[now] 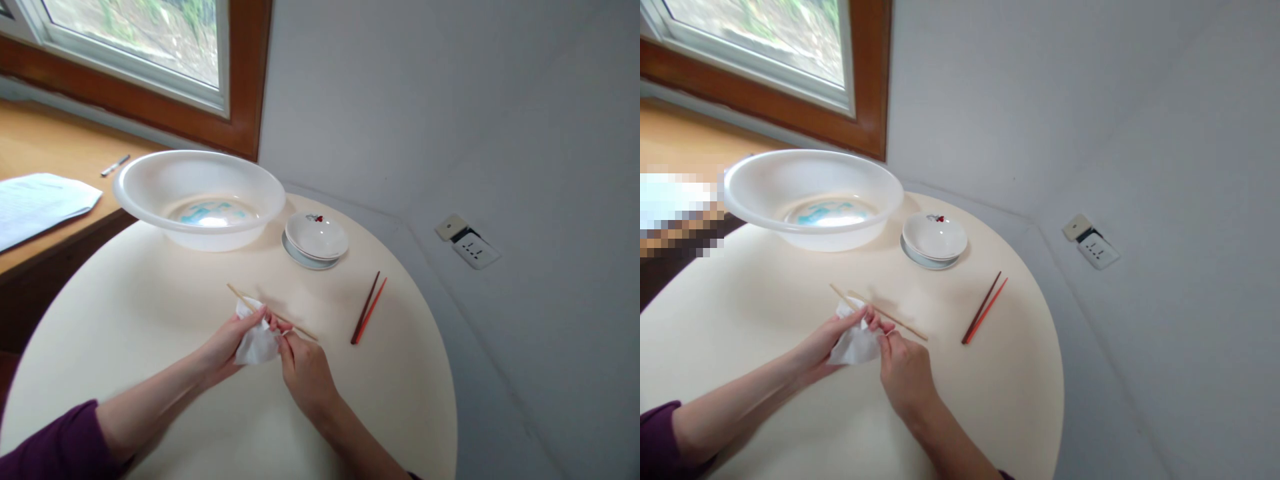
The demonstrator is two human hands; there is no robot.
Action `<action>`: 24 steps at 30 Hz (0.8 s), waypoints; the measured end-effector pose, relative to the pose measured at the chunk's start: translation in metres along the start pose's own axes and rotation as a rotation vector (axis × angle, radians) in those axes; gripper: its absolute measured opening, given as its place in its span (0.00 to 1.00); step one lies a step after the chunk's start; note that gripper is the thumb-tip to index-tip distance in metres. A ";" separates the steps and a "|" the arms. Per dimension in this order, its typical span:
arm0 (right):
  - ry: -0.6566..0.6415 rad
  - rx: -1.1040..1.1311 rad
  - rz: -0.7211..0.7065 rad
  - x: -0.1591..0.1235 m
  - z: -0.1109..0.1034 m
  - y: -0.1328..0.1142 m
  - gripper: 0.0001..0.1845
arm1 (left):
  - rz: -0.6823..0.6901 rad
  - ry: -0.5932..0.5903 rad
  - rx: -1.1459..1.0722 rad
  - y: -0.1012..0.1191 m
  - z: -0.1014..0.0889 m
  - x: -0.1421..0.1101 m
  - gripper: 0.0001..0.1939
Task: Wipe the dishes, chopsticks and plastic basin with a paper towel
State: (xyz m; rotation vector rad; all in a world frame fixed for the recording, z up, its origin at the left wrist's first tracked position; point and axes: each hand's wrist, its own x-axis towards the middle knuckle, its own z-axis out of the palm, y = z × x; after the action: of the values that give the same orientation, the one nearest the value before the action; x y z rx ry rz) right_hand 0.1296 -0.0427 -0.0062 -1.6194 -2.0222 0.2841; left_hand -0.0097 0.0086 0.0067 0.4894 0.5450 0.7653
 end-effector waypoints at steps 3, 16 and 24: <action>-0.042 -0.091 -0.030 -0.003 0.003 -0.004 0.19 | 0.028 -0.060 -0.077 -0.005 0.004 -0.001 0.21; -0.091 -0.179 -0.120 -0.008 0.006 -0.009 0.22 | 0.181 0.356 -0.262 0.035 -0.003 0.007 0.21; -0.117 -0.235 -0.114 -0.010 -0.002 -0.011 0.21 | 0.281 0.374 -0.139 0.042 -0.011 0.009 0.20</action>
State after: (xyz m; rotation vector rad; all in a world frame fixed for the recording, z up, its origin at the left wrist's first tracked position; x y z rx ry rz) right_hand 0.1232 -0.0552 -0.0022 -1.6501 -2.3003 0.1039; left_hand -0.0323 0.0441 0.0203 0.2961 0.7737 1.1674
